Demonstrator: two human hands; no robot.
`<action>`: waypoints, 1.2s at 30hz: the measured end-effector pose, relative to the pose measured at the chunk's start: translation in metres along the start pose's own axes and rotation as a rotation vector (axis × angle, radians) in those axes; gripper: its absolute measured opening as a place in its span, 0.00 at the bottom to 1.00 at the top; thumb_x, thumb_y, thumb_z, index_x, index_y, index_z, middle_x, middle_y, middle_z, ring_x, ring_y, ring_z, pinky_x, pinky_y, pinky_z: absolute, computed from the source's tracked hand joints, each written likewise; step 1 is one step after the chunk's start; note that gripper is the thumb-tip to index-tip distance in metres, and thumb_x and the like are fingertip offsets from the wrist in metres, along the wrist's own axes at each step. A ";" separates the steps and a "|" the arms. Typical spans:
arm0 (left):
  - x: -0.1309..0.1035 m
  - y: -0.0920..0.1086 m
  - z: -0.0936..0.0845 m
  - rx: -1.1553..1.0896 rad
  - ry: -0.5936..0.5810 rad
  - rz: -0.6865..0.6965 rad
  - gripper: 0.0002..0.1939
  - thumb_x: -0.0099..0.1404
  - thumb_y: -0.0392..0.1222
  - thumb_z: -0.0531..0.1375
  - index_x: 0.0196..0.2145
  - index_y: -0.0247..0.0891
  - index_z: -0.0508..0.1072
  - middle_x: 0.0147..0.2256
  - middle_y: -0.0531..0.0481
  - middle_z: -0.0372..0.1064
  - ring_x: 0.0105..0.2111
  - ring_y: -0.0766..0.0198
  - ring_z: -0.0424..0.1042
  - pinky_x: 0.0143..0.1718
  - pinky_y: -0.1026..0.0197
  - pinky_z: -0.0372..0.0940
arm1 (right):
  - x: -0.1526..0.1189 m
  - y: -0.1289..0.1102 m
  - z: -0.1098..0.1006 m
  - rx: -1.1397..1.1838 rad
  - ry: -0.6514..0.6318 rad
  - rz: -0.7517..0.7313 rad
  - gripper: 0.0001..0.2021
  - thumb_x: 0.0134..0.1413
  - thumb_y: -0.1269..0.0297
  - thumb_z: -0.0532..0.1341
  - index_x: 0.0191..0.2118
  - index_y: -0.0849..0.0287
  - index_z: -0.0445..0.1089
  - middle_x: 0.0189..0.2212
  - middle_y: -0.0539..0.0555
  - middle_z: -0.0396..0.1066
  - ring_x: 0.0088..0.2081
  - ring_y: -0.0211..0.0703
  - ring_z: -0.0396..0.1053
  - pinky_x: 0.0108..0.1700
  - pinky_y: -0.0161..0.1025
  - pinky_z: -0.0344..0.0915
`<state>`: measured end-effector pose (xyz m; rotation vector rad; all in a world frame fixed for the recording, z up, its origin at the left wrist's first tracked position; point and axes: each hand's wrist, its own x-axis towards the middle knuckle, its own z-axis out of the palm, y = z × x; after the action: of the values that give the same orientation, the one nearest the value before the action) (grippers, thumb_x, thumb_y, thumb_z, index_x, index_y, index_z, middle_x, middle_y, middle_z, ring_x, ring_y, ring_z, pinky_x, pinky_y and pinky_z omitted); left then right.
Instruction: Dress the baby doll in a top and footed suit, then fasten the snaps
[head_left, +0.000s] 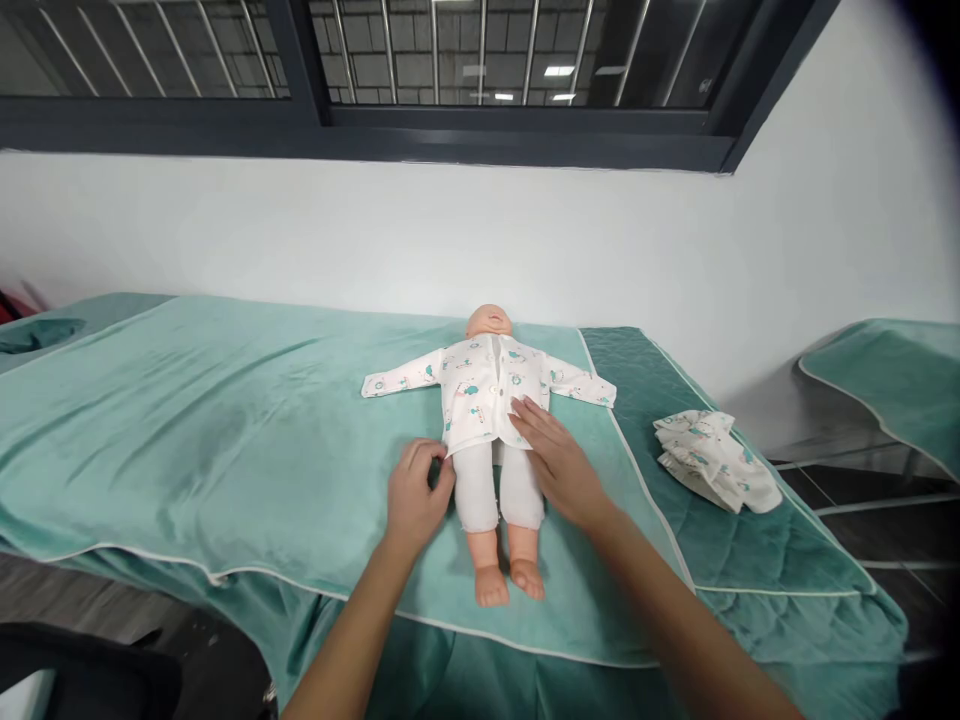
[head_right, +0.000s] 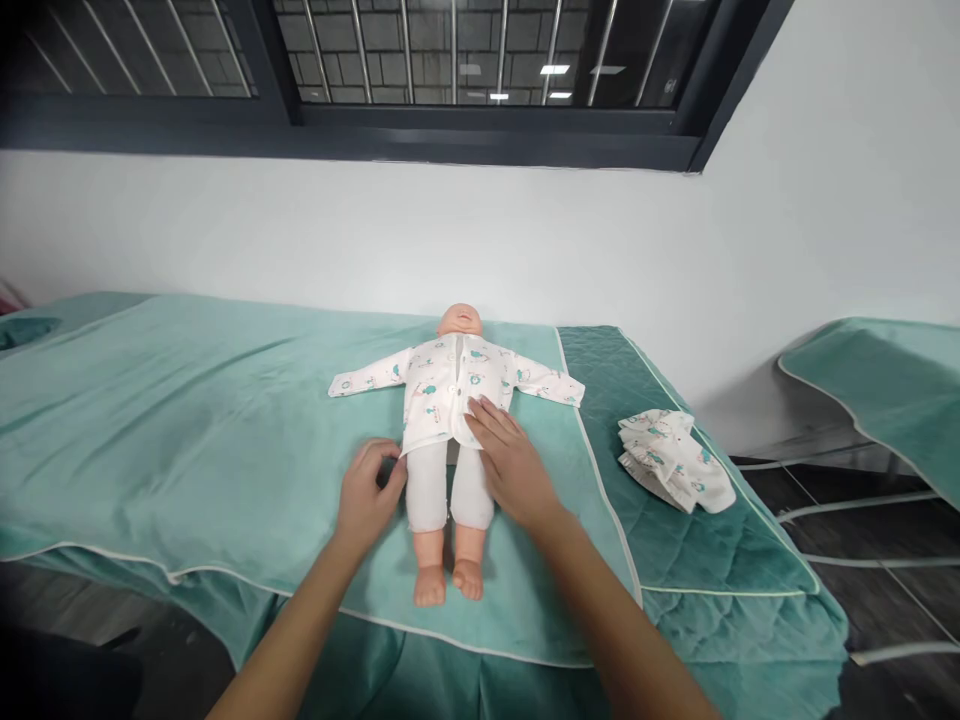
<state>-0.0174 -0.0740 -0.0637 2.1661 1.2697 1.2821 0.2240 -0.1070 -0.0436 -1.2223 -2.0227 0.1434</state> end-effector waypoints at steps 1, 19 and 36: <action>0.000 0.000 0.000 -0.013 -0.011 -0.002 0.04 0.66 0.37 0.53 0.35 0.41 0.68 0.37 0.48 0.69 0.40 0.59 0.69 0.42 0.58 0.63 | -0.003 -0.001 -0.002 -0.005 -0.007 0.009 0.26 0.66 0.69 0.48 0.67 0.47 0.56 0.69 0.49 0.52 0.70 0.48 0.45 0.69 0.61 0.46; 0.065 -0.030 -0.003 -0.704 0.030 -0.627 0.20 0.60 0.53 0.63 0.45 0.37 0.71 0.47 0.44 0.71 0.47 0.57 0.71 0.47 0.55 0.68 | 0.157 0.034 0.009 0.066 -0.043 0.281 0.23 0.67 0.50 0.46 0.52 0.56 0.70 0.56 0.59 0.69 0.61 0.54 0.62 0.63 0.54 0.55; 0.115 -0.031 0.023 -1.125 -0.283 -0.780 0.20 0.57 0.51 0.68 0.42 0.35 0.77 0.47 0.39 0.76 0.44 0.53 0.75 0.48 0.54 0.69 | 0.041 0.076 -0.008 0.754 0.345 1.081 0.14 0.51 0.50 0.65 0.31 0.57 0.72 0.33 0.61 0.78 0.34 0.52 0.77 0.38 0.49 0.76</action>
<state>0.0083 0.0408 -0.0336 0.8711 0.7897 0.9171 0.2728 -0.0352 -0.0499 -1.5197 -0.6984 1.0179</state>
